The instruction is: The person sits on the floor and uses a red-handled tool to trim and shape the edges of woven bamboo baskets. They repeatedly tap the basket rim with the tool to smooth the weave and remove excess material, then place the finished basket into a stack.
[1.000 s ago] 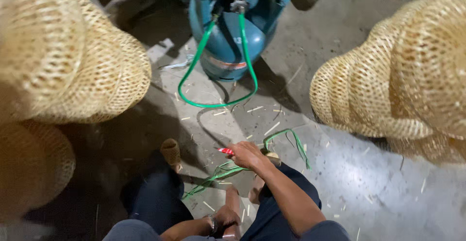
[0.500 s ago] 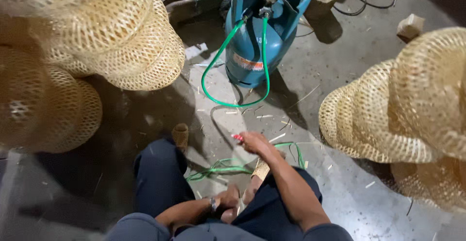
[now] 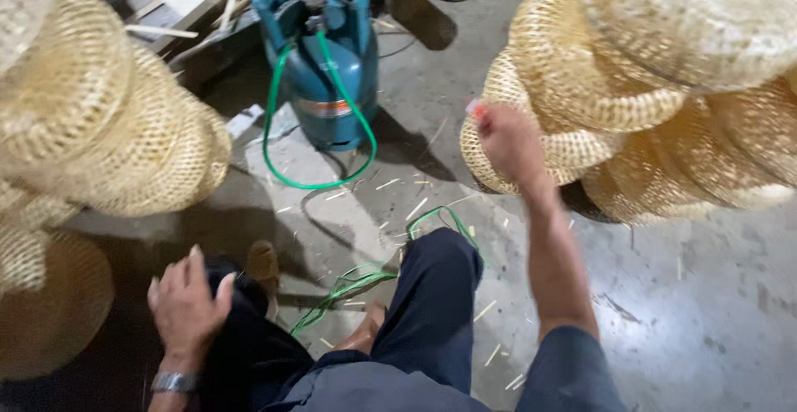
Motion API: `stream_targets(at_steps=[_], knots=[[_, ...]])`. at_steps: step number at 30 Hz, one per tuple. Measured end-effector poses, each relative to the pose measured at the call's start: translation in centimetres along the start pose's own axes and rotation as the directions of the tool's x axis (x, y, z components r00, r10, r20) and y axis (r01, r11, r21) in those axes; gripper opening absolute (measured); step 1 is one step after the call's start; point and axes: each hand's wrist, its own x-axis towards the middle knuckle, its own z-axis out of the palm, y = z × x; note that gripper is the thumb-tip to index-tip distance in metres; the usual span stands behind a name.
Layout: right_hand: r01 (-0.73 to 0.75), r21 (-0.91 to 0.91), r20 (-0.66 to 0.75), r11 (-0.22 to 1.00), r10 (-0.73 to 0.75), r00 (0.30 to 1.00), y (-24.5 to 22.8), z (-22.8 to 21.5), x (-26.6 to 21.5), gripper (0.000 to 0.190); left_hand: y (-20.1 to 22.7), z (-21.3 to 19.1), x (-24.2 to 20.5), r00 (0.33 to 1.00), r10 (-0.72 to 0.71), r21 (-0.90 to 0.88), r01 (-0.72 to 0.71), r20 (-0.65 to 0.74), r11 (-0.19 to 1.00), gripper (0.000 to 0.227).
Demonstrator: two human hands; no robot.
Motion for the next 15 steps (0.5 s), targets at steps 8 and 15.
stream_targets(at_steps=[8, 15], knots=[[-0.131, -0.443, -0.343, 0.887, -0.033, 0.939, 21.7, -16.9, 12.7, 0.013, -3.7, 5.2, -2.3, 0.959, -0.223, 0.046, 0.218, 0.177, 0.975, 0.053], [-0.209, -0.624, -0.057, 0.753, 0.223, 0.973, 30.5, -20.1, 18.9, 0.028, -4.0, 5.0, -2.0, 0.948, -0.271, 0.087, 0.260, 0.168, 0.962, 0.053]])
